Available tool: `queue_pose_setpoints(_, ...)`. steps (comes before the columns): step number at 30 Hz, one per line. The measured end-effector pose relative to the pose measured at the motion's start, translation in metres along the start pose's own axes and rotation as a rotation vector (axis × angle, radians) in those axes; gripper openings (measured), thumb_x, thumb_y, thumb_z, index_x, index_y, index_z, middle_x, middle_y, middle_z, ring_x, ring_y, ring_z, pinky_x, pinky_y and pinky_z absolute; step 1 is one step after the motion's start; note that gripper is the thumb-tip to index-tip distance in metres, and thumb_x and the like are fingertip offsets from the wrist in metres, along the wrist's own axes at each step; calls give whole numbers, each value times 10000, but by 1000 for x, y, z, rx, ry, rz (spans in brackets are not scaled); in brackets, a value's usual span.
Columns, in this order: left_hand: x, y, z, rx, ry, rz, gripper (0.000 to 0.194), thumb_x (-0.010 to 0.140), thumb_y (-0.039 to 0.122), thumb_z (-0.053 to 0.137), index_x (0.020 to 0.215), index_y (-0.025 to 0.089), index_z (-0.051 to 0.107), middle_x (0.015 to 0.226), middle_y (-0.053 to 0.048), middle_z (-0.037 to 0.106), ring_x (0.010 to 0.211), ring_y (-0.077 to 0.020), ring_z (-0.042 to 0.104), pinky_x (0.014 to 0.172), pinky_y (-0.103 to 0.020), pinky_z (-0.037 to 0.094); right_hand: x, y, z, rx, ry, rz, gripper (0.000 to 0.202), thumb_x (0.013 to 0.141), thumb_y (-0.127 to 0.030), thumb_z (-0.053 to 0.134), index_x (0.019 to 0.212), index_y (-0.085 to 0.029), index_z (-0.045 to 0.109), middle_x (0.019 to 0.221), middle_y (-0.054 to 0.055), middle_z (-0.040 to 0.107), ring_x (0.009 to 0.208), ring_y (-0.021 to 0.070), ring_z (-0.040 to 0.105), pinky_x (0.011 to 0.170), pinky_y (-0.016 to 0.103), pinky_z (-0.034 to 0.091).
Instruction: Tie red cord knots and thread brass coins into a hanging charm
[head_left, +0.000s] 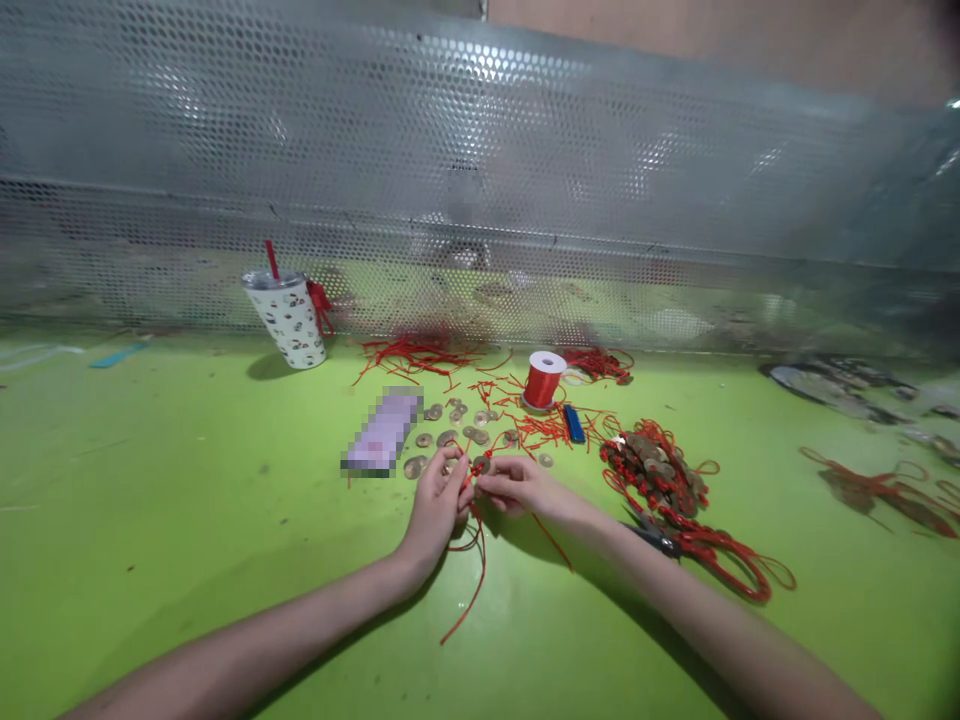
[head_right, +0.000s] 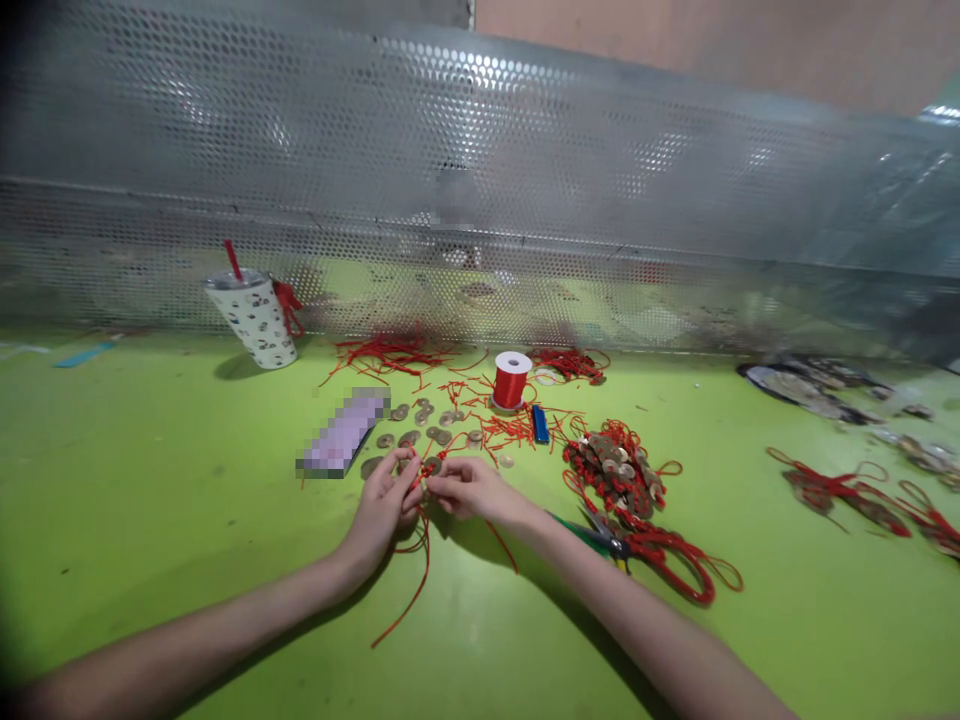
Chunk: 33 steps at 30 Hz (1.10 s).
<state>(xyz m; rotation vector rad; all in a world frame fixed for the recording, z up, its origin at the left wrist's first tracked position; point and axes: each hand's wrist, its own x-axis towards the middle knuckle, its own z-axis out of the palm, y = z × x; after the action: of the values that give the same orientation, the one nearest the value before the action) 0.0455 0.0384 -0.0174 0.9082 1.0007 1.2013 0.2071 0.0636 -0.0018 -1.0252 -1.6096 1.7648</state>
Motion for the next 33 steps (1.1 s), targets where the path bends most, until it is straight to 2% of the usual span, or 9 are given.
queue_pose_setpoints(4,0,2,2,8,35,-13,517,738,604,737,959,234,452,508,152,357,383,-31,275,377,-110,210,0,6,1,27,37,-28,439,805,-575,717,683,-194,536,582,-37,509,495,84,382,498,264,241)
queue_pose_setpoints(10,1,1,2,25,91,4,512,730,581,759,969,226,478,582,131,380,429,-36,374,395,-109,254,-1,7,1,90,2,-28,438,799,-565,736,685,-188,544,574,-42,527,479,75,368,493,259,220)
queue_pose_setpoints(14,1,0,0,58,45,40,428,813,558,699,973,234,469,530,140,350,409,-43,308,390,-116,231,-1,14,0,86,-23,-47,421,824,-575,720,770,-168,627,597,-26,567,478,76,377,483,256,219)
queue_pose_setpoints(18,-2,2,0,98,-23,74,382,865,552,645,969,232,464,489,135,377,406,-56,310,397,-128,241,1,19,2,72,-33,-77,482,889,-620,623,812,-148,681,688,18,627,519,84,447,503,251,283)
queue_pose_setpoints(22,-4,2,1,69,-38,59,372,864,540,643,929,225,455,500,128,399,403,-54,306,396,-131,231,3,19,7,166,116,-81,460,839,-627,680,825,-167,659,680,-8,587,515,85,469,501,248,317)
queue_pose_setpoints(25,-2,1,0,55,-58,45,371,861,533,646,889,222,447,512,117,426,405,-50,312,396,-131,217,3,16,9,179,220,-100,445,773,-606,754,847,-180,649,637,-37,539,497,82,445,480,247,296)
queue_pose_setpoints(29,0,-1,0,50,-87,49,365,885,539,620,858,219,445,538,103,461,399,-43,303,389,-140,200,1,12,11,208,302,-128,451,709,-580,811,832,-188,625,611,-48,530,502,82,435,486,240,295)
queue_pose_setpoints(33,0,1,2,89,-137,29,376,881,544,628,853,206,467,511,113,417,394,-40,265,388,-151,172,1,13,13,225,352,-139,449,700,-567,807,767,-200,557,561,-65,500,480,85,422,482,242,282)
